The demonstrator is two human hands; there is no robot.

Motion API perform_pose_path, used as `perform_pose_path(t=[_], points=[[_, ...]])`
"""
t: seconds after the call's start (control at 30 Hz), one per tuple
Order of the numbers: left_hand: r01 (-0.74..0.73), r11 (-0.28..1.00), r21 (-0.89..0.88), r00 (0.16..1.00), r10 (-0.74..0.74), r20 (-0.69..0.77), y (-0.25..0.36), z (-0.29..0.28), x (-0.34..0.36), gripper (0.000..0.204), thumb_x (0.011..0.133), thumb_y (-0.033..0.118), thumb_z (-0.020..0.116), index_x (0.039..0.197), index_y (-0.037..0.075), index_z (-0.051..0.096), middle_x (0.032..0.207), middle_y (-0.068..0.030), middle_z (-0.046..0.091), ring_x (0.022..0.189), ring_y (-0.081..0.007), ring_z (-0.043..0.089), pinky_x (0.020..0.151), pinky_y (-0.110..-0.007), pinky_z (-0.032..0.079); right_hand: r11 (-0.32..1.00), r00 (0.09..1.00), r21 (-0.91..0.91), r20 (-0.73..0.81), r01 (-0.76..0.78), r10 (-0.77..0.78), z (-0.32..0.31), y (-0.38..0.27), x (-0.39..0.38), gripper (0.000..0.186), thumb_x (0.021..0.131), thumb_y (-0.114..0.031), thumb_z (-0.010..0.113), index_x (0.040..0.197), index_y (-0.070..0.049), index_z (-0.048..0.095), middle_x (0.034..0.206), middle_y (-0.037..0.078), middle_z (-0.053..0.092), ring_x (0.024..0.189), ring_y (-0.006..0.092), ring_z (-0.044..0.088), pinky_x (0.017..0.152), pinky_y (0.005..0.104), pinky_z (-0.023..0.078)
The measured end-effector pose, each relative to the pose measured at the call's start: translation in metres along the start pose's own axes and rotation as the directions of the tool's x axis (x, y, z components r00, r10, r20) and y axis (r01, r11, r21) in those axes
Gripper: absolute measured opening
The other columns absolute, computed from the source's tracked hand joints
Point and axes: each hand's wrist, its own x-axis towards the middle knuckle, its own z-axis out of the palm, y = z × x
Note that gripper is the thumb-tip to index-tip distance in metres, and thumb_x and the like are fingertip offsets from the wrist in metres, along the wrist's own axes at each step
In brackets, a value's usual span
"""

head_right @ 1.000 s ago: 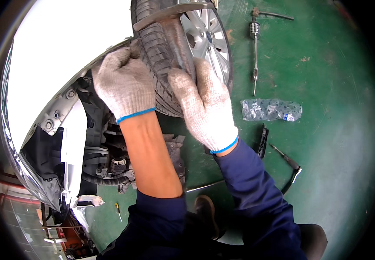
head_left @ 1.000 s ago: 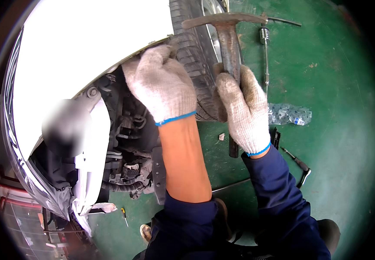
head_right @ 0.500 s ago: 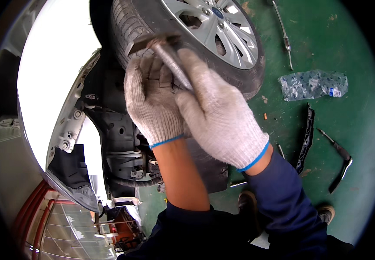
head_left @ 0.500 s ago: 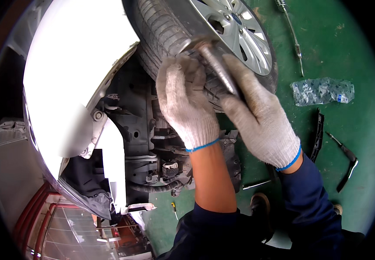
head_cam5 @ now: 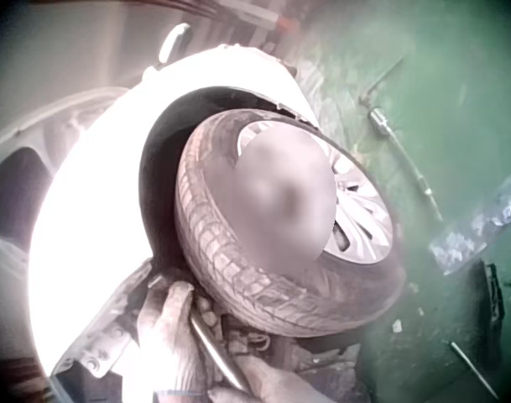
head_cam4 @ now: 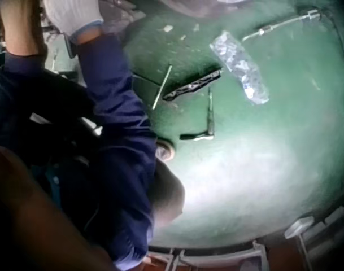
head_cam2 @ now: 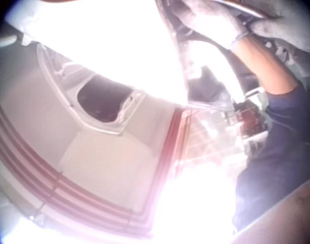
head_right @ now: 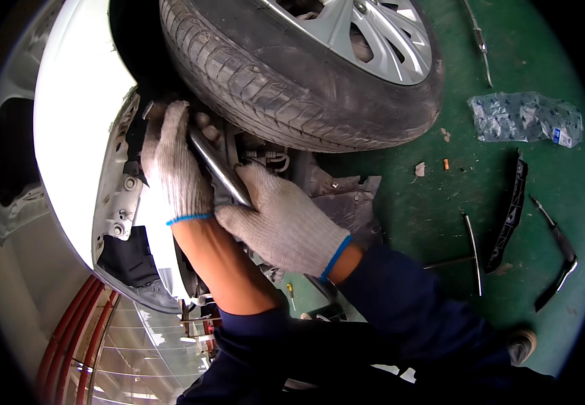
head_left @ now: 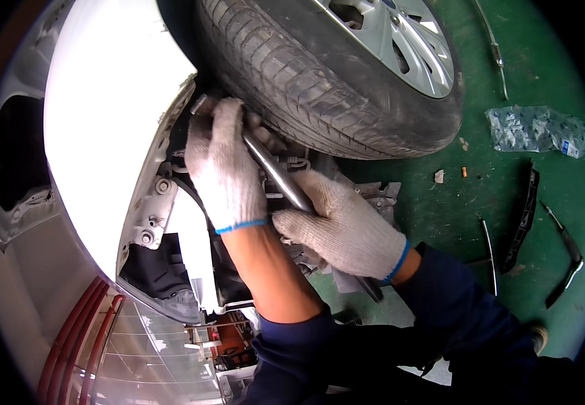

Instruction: The person removes the front bumper cover from a white car, detaches the headlight assembly, and then reinstalls the bumper cover. They use a screwdriver and a socket wrench to loosen and tighten fasteners while working in a garage.

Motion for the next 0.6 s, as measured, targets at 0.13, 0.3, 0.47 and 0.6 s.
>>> perform_pose_path(t=[0.13,0.3,0.47,0.6], points=[[-0.11,0.993,0.05,0.993,0.112,-0.035,0.001,0.001,0.02,0.026,0.095,0.016,0.073,0.11,-0.003,0.066,0.081,-0.0119,0.069,0.065,-0.0169,0.066,0.062,-0.026,0.056,0.991,1.0,-0.134,-0.013,0.015,-0.016,0.007,0.017,0.012,0.029,0.1,-0.016,0.065,0.121,0.003,0.059,0.092,0.009,0.066,0.08,0.0117,0.061,0.073,0.0288,0.053],[-0.138,0.989,-0.047,0.988,0.135,-0.074,0.011,0.008,0.012,0.02,0.092,0.011,0.074,0.1,-0.007,0.07,0.085,-0.0145,0.07,0.069,-0.0183,0.067,0.063,-0.027,0.056,0.948,0.965,-0.221,-0.083,0.227,-0.25,0.006,0.015,0.023,0.025,0.097,-0.019,0.065,0.101,0.003,0.055,0.081,0.018,0.062,0.074,0.0291,0.062,0.07,0.0416,0.052],[-0.241,0.967,-0.082,0.971,0.239,-0.032,0.009,0.019,0.004,0.023,0.089,0.015,0.074,0.098,-0.003,0.063,0.07,-0.0083,0.062,0.055,-0.0146,0.057,0.051,-0.025,0.045,0.95,0.953,-0.126,-0.064,0.286,-0.295,0.001,0.019,0.02,0.021,0.095,-0.014,0.063,0.101,0.004,0.055,0.08,0.019,0.061,0.074,0.0262,0.062,0.072,0.0402,0.052],[-0.232,0.959,-0.164,0.972,0.233,-0.017,0.002,0.018,-0.001,0.026,0.089,0.004,0.07,0.108,-0.002,0.054,0.071,-0.0059,0.057,0.055,-0.0128,0.053,0.051,-0.024,0.045,0.969,0.973,0.09,0.0,0.228,-0.229,-0.002,0.029,0.021,0.022,0.092,-0.01,0.063,0.108,0.005,0.058,0.086,0.015,0.062,0.079,0.0189,0.058,0.078,0.0361,0.051]])
